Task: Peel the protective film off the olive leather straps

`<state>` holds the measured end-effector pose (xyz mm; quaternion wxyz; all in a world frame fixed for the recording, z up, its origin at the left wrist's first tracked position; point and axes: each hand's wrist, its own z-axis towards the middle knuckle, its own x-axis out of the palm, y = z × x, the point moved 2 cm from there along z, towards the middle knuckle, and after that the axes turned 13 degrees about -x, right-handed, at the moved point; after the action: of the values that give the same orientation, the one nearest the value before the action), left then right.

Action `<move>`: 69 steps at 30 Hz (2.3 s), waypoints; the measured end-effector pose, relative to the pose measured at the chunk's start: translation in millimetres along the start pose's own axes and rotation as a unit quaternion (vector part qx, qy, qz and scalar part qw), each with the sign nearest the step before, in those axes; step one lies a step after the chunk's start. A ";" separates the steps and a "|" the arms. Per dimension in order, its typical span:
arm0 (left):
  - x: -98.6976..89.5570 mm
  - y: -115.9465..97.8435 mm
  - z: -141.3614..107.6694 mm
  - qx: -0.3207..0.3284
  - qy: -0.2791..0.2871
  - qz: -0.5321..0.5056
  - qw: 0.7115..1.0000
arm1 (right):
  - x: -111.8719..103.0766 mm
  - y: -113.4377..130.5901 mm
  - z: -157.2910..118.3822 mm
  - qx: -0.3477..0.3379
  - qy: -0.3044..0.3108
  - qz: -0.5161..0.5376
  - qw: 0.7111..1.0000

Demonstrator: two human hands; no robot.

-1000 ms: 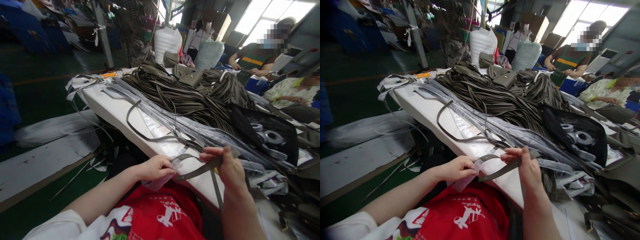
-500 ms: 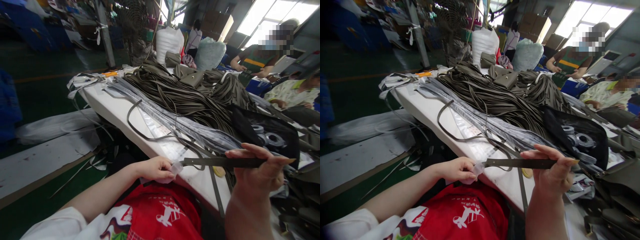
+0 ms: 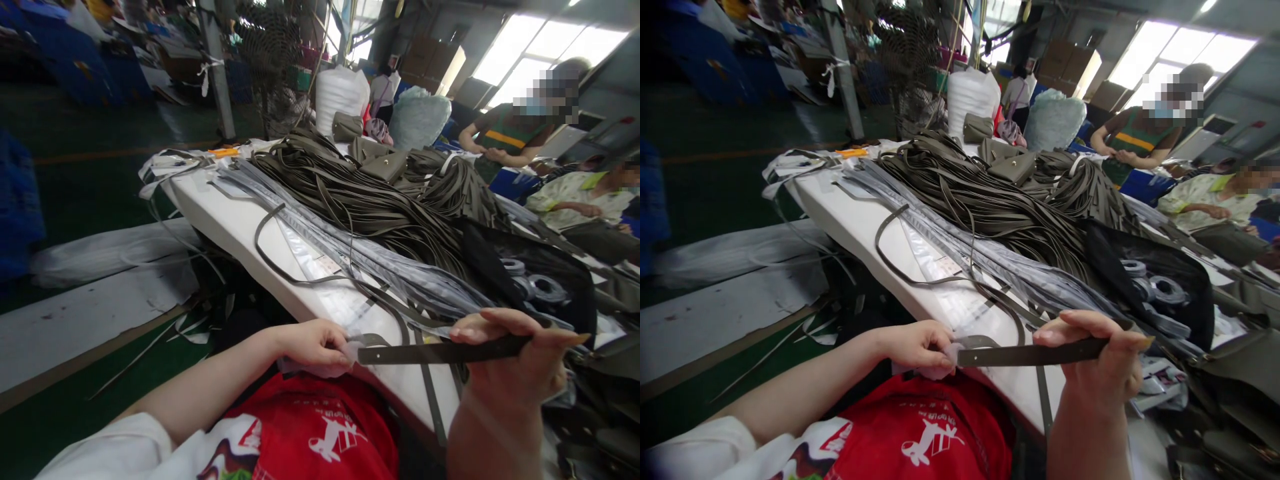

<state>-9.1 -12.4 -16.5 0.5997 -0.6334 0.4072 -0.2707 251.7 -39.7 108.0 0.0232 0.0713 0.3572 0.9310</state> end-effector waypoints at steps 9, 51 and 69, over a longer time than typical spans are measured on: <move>1.3 -18.0 1.8 0.058 0.093 0.007 0.994 | 8.9 -9.8 -10.9 0.006 0.060 -0.004 0.998; 124.3 69.0 -23.9 -0.220 0.025 -0.311 0.924 | 15.0 -46.6 -72.3 0.264 0.173 -0.007 0.949; 99.4 69.7 -48.8 -0.152 -0.057 -0.315 0.935 | 61.8 -91.9 -71.4 0.289 0.333 -0.119 0.889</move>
<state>-11.1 -118.8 -92.7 0.4027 -0.8270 0.1883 -0.3442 179.2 -12.8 1.3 -0.0082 -0.2826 0.6034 0.7456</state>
